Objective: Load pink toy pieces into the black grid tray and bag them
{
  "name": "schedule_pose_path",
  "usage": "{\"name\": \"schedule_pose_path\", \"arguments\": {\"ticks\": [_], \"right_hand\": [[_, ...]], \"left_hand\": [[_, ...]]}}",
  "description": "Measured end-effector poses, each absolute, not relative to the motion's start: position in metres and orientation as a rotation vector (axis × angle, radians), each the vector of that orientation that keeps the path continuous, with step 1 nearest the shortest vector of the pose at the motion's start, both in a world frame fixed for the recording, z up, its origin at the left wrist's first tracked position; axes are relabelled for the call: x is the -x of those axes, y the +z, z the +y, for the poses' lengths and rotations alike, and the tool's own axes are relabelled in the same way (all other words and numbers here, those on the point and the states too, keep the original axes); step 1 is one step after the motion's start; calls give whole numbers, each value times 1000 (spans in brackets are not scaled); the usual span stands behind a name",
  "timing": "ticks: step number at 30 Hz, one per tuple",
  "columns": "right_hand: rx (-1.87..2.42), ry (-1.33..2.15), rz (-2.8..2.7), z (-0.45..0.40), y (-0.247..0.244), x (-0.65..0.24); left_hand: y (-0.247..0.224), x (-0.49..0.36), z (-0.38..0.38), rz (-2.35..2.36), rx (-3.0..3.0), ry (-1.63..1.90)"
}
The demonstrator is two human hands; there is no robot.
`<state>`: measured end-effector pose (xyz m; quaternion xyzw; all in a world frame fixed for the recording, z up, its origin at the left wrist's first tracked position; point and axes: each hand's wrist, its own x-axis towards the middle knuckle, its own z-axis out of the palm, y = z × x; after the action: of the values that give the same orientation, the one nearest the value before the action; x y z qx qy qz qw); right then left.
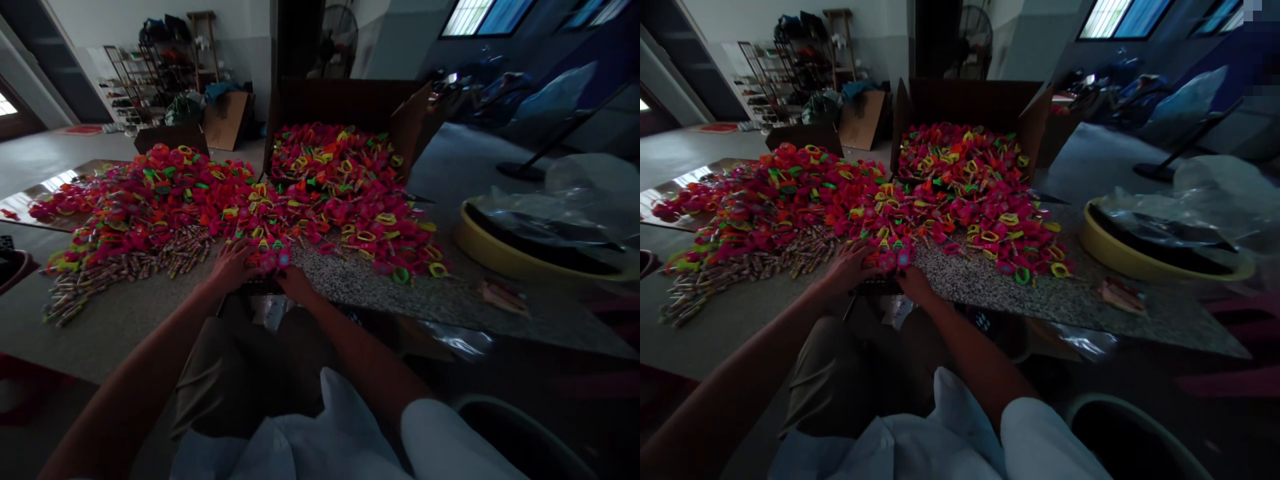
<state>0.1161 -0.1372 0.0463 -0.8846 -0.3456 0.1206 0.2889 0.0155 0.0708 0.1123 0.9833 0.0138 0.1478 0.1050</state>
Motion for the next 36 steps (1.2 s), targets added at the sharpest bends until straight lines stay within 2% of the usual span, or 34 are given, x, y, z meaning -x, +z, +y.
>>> {"name": "schedule_pose_path", "arguments": {"ticks": [10,13,15,19,25,29,36], "right_hand": [[2392,250,-957,-129,48,-105],[2260,345,-1005,-143,52,-117],[2257,277,-910,-162,58,-135],[2598,-38,-408,-211,70,-185],[2846,100,-305,-253,61,-226],[2656,49,-389,-237,51,-207],[1938,295,-574,-165,30,-151]], "left_hand": [[112,-16,73,36,-2889,420],[108,-16,76,33,-2886,467],[106,-17,79,22,-2893,476],[103,-18,81,9,-2906,479],[108,-16,78,19,-2922,443],[111,-16,76,15,-2935,435],[114,-17,74,20,-2922,454]]}}
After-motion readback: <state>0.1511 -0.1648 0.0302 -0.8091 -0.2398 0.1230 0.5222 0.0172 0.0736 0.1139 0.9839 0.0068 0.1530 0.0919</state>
